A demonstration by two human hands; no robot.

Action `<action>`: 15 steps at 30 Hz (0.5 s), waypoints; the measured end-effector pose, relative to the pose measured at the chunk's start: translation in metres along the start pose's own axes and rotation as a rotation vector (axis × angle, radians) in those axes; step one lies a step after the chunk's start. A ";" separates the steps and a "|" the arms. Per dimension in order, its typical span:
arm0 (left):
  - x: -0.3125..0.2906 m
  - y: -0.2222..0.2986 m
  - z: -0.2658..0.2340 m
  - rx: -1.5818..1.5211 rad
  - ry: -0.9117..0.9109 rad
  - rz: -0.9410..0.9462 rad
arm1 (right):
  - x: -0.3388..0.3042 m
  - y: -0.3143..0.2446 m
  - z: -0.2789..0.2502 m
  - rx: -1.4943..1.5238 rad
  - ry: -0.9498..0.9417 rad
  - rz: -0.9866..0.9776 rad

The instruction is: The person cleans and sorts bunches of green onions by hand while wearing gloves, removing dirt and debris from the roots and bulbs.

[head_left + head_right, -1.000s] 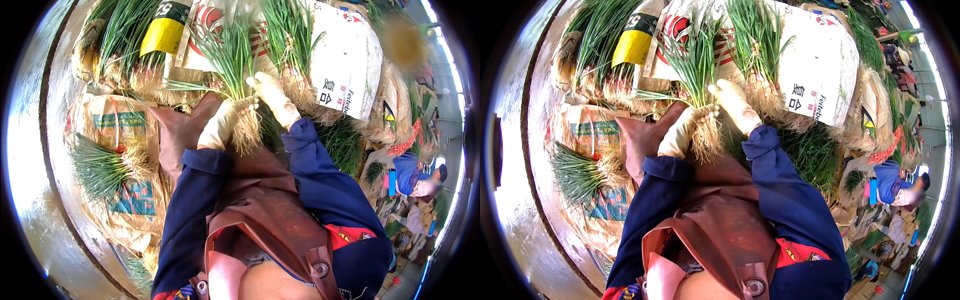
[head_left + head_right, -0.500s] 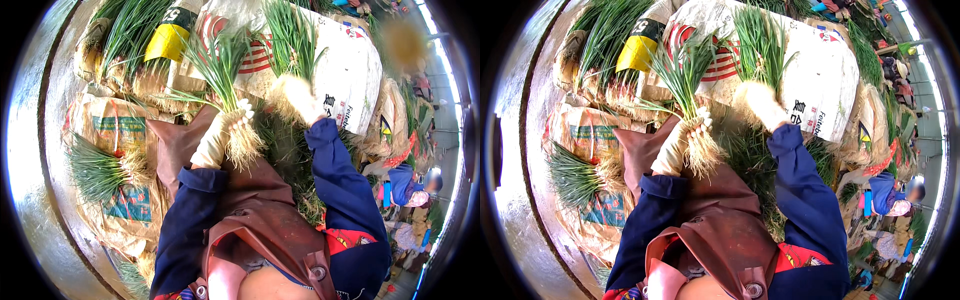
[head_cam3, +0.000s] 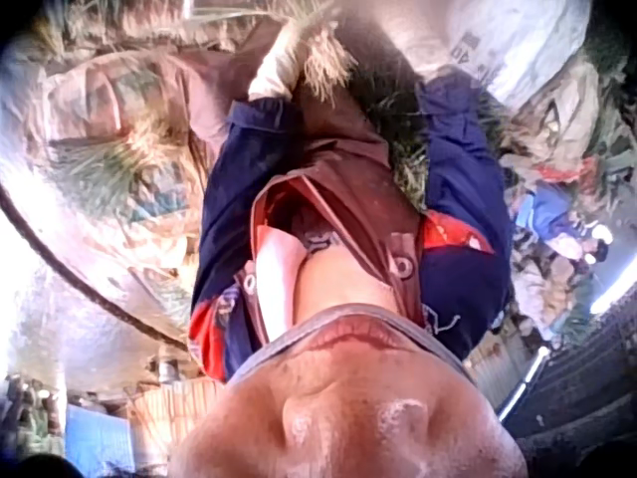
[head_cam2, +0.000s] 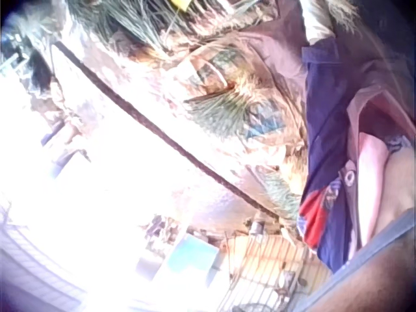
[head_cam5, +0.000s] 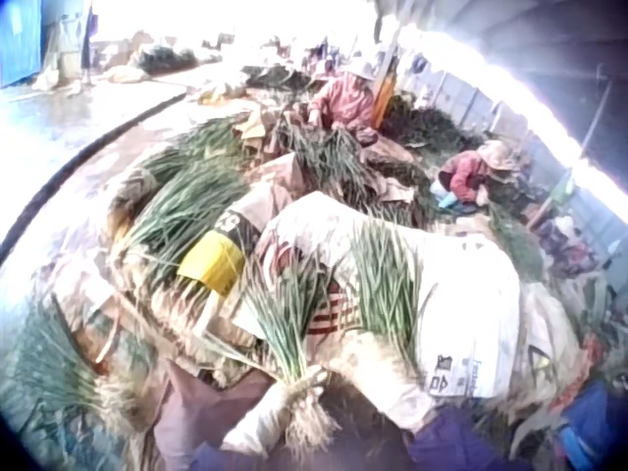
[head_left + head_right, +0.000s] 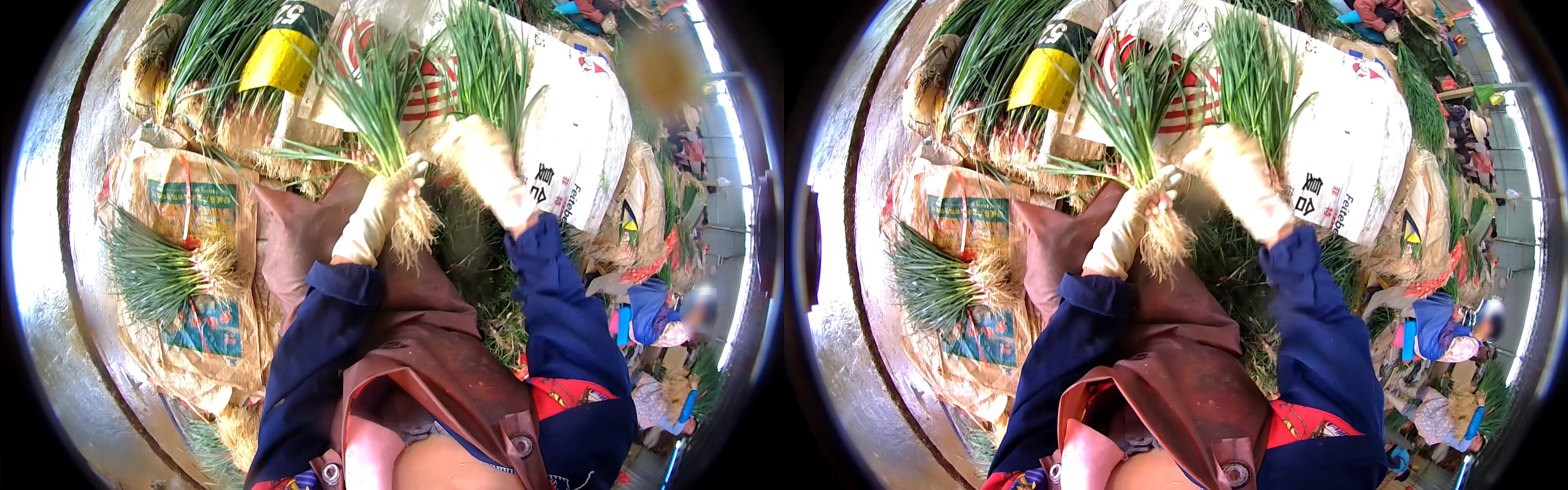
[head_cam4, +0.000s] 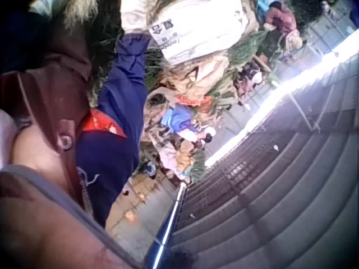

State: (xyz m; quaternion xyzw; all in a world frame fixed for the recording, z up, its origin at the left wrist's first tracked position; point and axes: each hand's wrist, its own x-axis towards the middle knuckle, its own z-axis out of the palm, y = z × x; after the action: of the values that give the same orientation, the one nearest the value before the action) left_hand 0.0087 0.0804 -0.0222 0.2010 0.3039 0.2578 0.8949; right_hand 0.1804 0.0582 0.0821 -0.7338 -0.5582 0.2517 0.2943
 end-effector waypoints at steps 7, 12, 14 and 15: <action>0.005 -0.010 -0.001 -0.027 0.013 -0.109 | -0.027 0.034 0.033 0.533 0.057 0.092; -0.013 -0.002 0.014 -0.046 -0.011 0.022 | -0.010 0.010 0.025 -0.376 0.390 -0.465; -0.009 -0.004 0.010 -0.052 -0.004 0.001 | -0.003 0.014 0.031 -0.406 0.159 -0.443; -0.007 -0.005 0.006 -0.054 -0.001 -0.010 | -0.003 0.014 0.035 -0.401 -0.006 -0.374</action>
State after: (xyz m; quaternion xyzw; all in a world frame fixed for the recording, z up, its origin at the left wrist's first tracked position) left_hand 0.0095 0.0713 -0.0171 0.1752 0.2974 0.2615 0.9014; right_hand 0.1642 0.0581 0.0477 -0.6609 -0.7235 0.0797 0.1829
